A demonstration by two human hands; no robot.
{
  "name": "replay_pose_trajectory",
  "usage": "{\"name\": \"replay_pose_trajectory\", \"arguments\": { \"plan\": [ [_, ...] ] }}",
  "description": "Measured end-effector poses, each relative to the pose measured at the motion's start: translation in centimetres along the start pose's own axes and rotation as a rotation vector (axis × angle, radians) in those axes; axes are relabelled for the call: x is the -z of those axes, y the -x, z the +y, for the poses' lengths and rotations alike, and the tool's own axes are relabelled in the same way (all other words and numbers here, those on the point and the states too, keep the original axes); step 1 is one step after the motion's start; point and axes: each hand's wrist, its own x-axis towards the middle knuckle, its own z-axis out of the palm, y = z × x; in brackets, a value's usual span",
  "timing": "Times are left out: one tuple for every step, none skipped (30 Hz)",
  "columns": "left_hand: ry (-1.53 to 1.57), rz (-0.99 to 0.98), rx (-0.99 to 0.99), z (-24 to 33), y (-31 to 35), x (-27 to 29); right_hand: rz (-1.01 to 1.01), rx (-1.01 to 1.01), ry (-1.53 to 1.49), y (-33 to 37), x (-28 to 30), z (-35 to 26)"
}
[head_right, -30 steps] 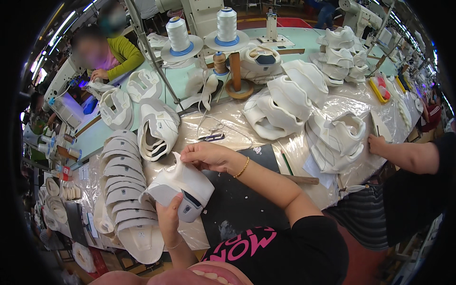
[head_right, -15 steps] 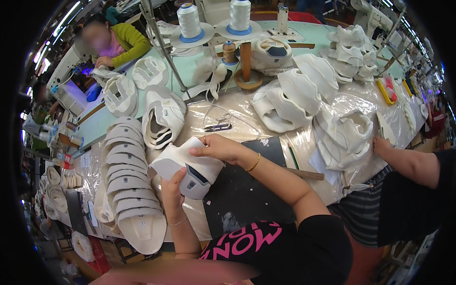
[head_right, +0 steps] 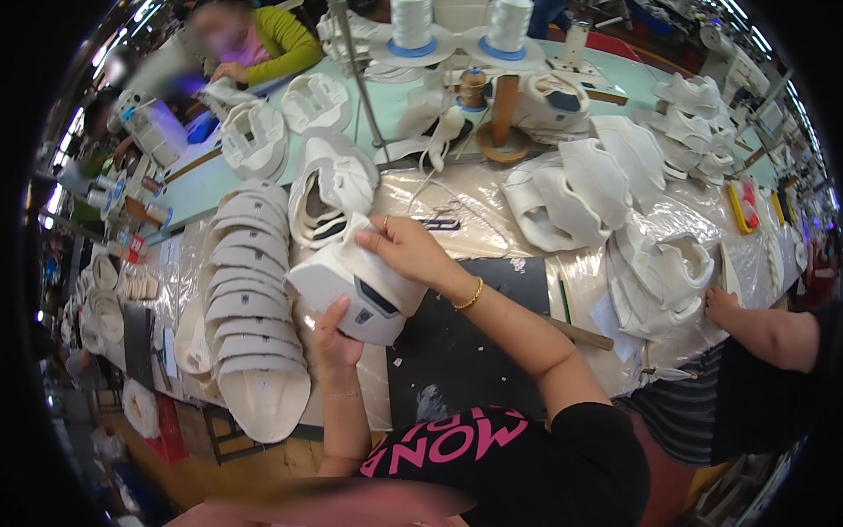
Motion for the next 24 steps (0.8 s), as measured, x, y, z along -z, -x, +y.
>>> {"name": "replay_pose_trajectory", "arguments": {
  "plan": [
    [-0.074, -0.054, -0.033, 0.2, 0.2, -0.2, 0.012, 0.025, 0.010, -0.3, -0.3, -0.2],
    [-0.164, -0.059, -0.044, 0.4, 0.4, -0.6, 0.004, 0.031, 0.015, -0.5, -0.6, -0.3],
    [-0.274, -0.017, -0.009, 0.6, 0.7, -1.0, -0.008, 0.036, 0.021, -0.6, -0.8, -0.3],
    [-0.227, -0.036, -0.038, 0.9, 1.3, -1.3, -0.031, 0.024, 0.064, -0.8, -0.9, -0.3],
    [-0.263, -0.033, -0.057, 1.2, 1.7, -1.6, -0.049, 0.035, -0.017, -0.8, -1.0, -0.2],
    [-0.299, -0.013, -0.056, 1.3, 2.0, -1.9, -0.031, 0.018, -0.079, -0.8, -1.0, -0.1],
    [-0.324, 0.004, -0.084, 1.4, 2.0, -2.1, -0.042, 0.049, -0.168, -0.7, -1.0, 0.1],
    [-0.321, -0.042, -0.131, 1.2, 1.7, -2.3, 0.011, 0.069, -0.077, -1.0, -1.1, 0.5],
    [-0.328, -0.001, -0.076, 1.1, 1.2, -2.4, 0.046, 0.038, -0.026, -1.2, -1.1, 0.8],
    [-0.318, -0.002, -0.061, 1.0, 0.4, -2.3, 0.065, 0.026, 0.015, -1.4, -1.1, 1.2],
    [-0.311, 0.011, -0.021, 0.9, -0.4, -2.1, 0.096, 0.052, 0.040, -1.7, -1.2, 1.6],
    [-0.257, 0.030, 0.025, 0.9, -0.8, -1.8, 0.117, -0.098, 0.039, -1.8, -1.4, 2.0],
    [-0.226, 0.001, 0.023, 0.9, -1.1, -1.5, 0.122, -0.096, -0.034, -2.0, -1.6, 2.4],
    [-0.202, 0.005, 0.045, 0.8, -1.3, -1.3, 0.155, -0.104, -0.105, -2.1, -1.8, 2.6],
    [-0.201, 0.075, 0.119, 0.8, -1.4, -1.1, 0.206, -0.200, -0.156, -2.1, -2.0, 2.8],
    [-0.185, 0.056, 0.083, 0.7, -1.5, -1.0, 0.213, -0.159, -0.114, -2.3, -2.1, 2.9],
    [-0.183, 0.032, 0.023, 0.8, -1.5, -0.9, 0.205, -0.042, -0.079, -2.4, -2.2, 3.0],
    [-0.198, 0.054, 0.016, 0.9, -1.5, -0.7, 0.217, -0.013, -0.029, -2.4, -2.2, 3.1],
    [-0.195, 0.062, 0.024, 0.8, -1.6, -0.7, 0.231, -0.023, 0.018, -2.5, -2.3, 3.1],
    [-0.158, 0.044, 0.024, 1.0, -1.6, -0.4, 0.244, -0.006, 0.115, -2.5, -2.2, 3.1],
    [-0.132, 0.055, 0.082, 1.3, -2.1, 0.0, 0.251, -0.004, 0.209, -2.6, -2.1, 3.3],
    [-0.127, 0.047, 0.083, 1.2, -2.2, 0.4, 0.247, -0.034, 0.216, -2.6, -2.0, 3.5],
    [-0.130, 0.044, 0.140, 1.1, -2.4, 0.8, 0.239, 0.013, 0.209, -2.7, -1.9, 3.7],
    [-0.107, 0.029, 0.136, 1.1, -2.8, 1.2, 0.231, -0.043, 0.178, -2.7, -2.1, 4.0]
  ]
}}
